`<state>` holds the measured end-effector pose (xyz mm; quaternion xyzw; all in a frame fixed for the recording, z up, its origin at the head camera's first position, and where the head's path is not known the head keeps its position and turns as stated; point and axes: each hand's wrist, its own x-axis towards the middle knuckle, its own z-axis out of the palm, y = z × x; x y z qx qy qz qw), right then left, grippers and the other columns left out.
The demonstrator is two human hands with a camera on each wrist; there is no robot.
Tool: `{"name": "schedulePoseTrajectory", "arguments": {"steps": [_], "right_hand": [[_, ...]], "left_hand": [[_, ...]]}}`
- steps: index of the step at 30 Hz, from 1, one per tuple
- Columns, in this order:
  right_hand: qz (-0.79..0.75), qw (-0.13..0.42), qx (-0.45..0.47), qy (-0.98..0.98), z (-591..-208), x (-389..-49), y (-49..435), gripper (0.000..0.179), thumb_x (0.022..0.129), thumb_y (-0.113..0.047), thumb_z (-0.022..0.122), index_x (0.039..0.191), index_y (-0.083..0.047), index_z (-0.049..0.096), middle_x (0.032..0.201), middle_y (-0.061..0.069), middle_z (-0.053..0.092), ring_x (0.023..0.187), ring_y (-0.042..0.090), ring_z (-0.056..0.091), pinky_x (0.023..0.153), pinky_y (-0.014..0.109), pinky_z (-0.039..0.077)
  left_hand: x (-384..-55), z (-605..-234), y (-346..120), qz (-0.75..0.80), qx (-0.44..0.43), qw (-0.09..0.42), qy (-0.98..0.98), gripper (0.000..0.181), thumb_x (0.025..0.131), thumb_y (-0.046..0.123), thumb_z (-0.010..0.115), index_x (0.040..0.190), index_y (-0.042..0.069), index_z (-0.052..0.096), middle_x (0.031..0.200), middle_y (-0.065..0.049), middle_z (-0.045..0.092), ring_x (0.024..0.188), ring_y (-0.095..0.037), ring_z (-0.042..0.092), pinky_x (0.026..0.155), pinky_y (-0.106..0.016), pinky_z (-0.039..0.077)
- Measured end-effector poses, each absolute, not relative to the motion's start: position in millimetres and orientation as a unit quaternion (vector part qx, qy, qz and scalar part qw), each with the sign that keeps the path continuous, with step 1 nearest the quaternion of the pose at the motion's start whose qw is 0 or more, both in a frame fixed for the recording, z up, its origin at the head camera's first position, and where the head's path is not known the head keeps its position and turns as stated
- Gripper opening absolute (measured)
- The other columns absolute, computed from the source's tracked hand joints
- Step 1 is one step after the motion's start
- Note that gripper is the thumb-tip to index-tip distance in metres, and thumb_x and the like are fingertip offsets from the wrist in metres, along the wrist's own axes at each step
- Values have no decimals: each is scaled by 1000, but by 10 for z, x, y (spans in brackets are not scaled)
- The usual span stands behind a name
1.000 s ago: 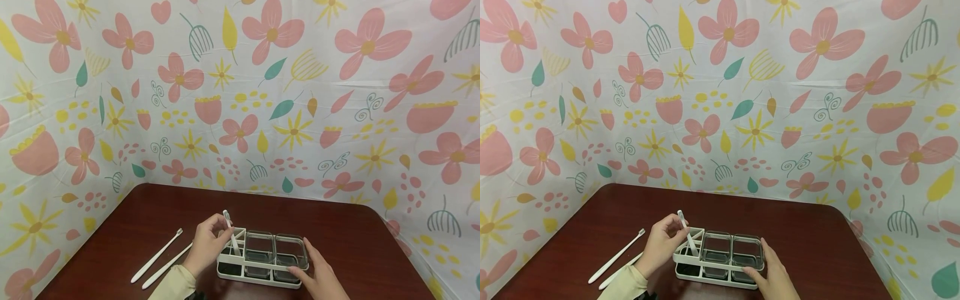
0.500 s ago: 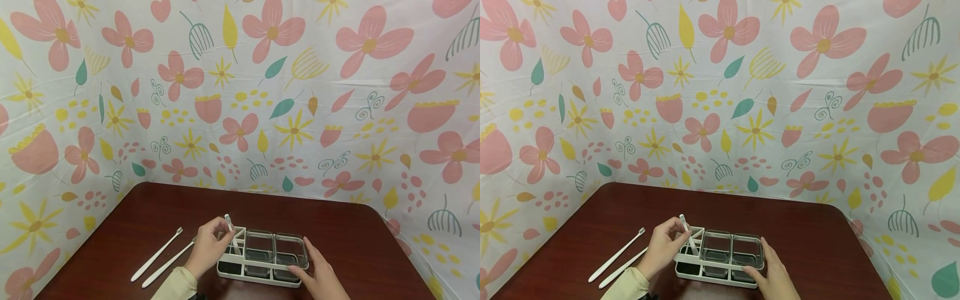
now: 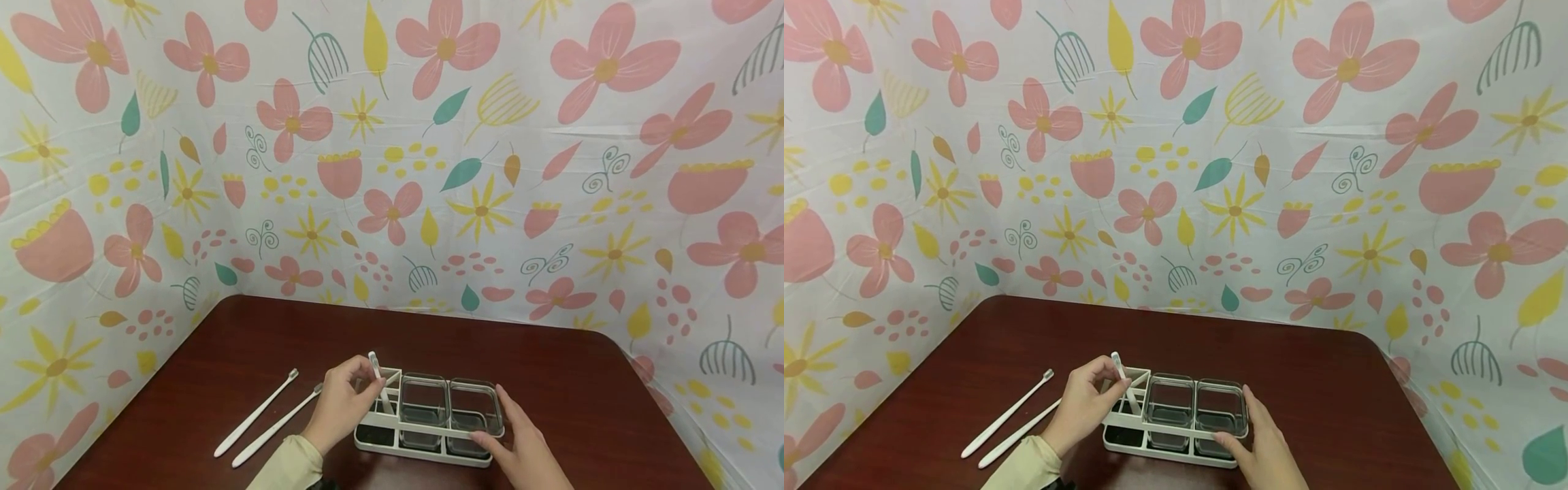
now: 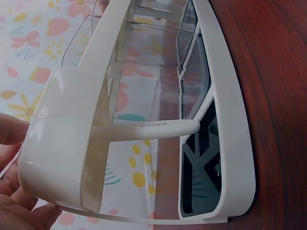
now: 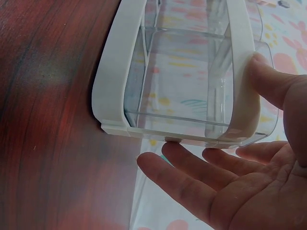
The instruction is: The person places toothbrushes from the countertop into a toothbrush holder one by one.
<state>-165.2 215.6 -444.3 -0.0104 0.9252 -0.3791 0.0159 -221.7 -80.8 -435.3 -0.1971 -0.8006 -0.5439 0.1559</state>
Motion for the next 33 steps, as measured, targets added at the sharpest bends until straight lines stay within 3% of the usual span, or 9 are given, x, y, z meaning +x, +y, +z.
{"name": "schedulePoseTrajectory", "arguments": {"steps": [11, 19, 28, 33], "right_hand": [[-371, 15, -10, 928, -4430, -1650, 2154, 96, 88, -43, 73, 154, 3, 21, 151, 34, 29, 132, 53, 37, 93, 60, 45], [-370, 19, -9, 929, -4431, -1651, 2154, 97, 88, -43, 73, 155, 3, 20, 151, 34, 29, 132, 54, 36, 94, 61, 43], [-365, 21, -9, 931, -4435, -1668, 2156, 97, 88, -43, 73, 154, 3, 20, 151, 35, 29, 131, 54, 38, 93, 60, 45], [-363, 22, -9, 931, -4434, -1670, 2160, 99, 87, -45, 73, 154, 4, 19, 151, 35, 29, 131, 54, 38, 92, 60, 45]], "left_hand": [[-2226, -4376, -812, -539, -200, 165, -801, 22, 85, 5, 77, 83, 23, 63, 81, 12, 65, 73, -8, 60, 60, -29, 46], [-2231, -4400, -813, -541, -202, 172, -798, 14, 86, 9, 78, 86, 16, 66, 84, 11, 65, 77, -9, 62, 63, -38, 51], [-2215, -4376, -847, -537, -204, 171, -801, 22, 84, 9, 79, 90, 23, 64, 85, 14, 62, 77, -9, 60, 62, -29, 48], [-2213, -4338, -883, -532, -220, 183, -797, 23, 82, 9, 81, 96, 19, 66, 90, 13, 63, 84, -13, 63, 70, -36, 51]]}}
